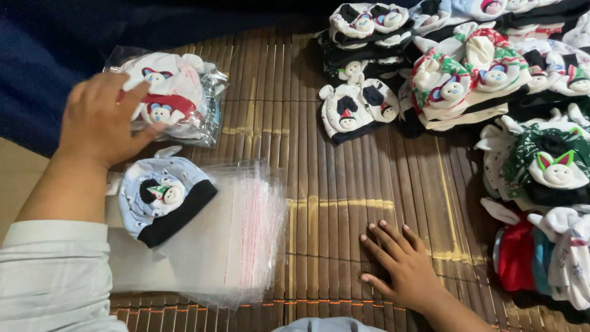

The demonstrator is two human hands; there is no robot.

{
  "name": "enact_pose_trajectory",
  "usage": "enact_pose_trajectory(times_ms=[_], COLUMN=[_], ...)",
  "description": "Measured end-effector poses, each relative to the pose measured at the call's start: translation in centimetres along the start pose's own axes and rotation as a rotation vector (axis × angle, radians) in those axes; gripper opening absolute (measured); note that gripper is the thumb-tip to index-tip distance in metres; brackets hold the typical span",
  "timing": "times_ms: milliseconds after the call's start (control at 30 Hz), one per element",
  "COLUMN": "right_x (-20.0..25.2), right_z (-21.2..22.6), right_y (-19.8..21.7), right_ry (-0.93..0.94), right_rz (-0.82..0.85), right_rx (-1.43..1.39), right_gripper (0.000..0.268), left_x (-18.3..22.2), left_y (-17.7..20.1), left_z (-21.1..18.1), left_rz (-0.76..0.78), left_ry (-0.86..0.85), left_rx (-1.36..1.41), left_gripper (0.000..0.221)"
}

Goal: Packaging baby hats into individual plastic bags

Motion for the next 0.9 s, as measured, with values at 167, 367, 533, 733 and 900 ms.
enact_pose_trajectory(times_ms=[167,367,533,733,900], right_x=[0.0,0.6,0.2,0.1,0.2], right_z=[0.2,-0.5,0.0,0.1,0.1], right_y=[-0.1,-1.0,-0.3,0.0,-0.1], right_ry=[0.01,0.01,0.003,0.007,0.007], right_rz=[-0.007,0.01,0.003,0.002,-0.002], right_rx=[0.022,0.046,0.013,0.016,0.016], right_gripper=[0.08,0.082,0.079,0.079,0.078], left_x=[1.9,2.5,2.3,2.0,2.0], left_y=[0.0,-2.2,0.2,0.2,0.4], left_z=[-2.7,-2.4,-3.4,-4.1,-4.3], left_rz=[-0.03,0.107,-0.063,-0.118,-0.143], left_ry=[-0.183,-0.092,-0.116,-0.103,-0.094], left_rx=[-0.203,-0.269,-0.189,-0.131,-0.081], left_gripper=[0.082,0.068,0.08,0.088,0.091])
Point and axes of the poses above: each hand's wrist, its own x-axis away from the middle knuckle, its own y-axis out of the back of the hand, z = x × y, the point moved 10 cm from there along -x, towards the middle knuckle, and after that the axes turned 11 degrees about -x, right-handed, at the moved point
